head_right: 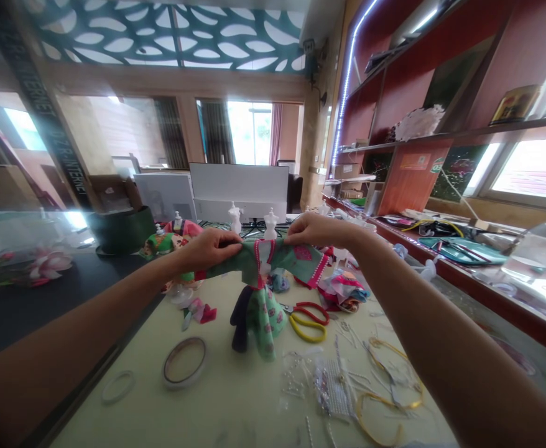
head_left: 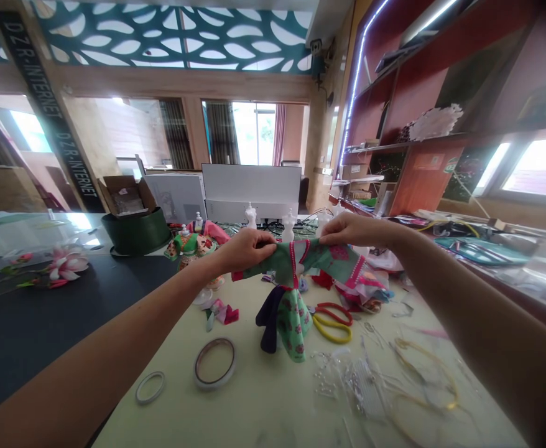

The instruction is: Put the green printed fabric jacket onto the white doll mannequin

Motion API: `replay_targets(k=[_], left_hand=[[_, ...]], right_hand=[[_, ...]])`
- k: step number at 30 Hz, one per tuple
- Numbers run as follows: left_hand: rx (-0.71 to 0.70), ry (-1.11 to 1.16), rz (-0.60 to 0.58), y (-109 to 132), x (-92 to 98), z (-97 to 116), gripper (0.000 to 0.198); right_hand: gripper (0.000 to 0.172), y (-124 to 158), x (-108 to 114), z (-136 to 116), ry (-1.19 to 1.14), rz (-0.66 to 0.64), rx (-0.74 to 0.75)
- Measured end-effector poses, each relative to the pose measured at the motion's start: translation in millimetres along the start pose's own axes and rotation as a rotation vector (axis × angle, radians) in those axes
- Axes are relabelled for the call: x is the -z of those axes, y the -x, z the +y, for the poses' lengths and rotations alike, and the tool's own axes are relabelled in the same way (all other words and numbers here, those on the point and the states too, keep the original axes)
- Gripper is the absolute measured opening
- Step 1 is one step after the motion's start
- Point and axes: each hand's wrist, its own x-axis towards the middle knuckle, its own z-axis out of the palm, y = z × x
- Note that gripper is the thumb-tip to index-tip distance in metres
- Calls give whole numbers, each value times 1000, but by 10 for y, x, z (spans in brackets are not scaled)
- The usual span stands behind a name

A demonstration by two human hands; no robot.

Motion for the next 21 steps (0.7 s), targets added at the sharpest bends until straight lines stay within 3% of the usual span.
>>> replay_targets(k=[9, 17, 21], left_hand=[[0, 37, -31, -14, -8, -46, 28], [-1, 46, -41, -18, 7, -51, 29], [-6, 53, -64, -21, 14, -54, 29]], right_hand=[[22, -8, -60, 88, -201, -115, 56], [15, -7, -151, 111, -679, -57, -51], [14, -1, -209, 133, -811, -26, -67]])
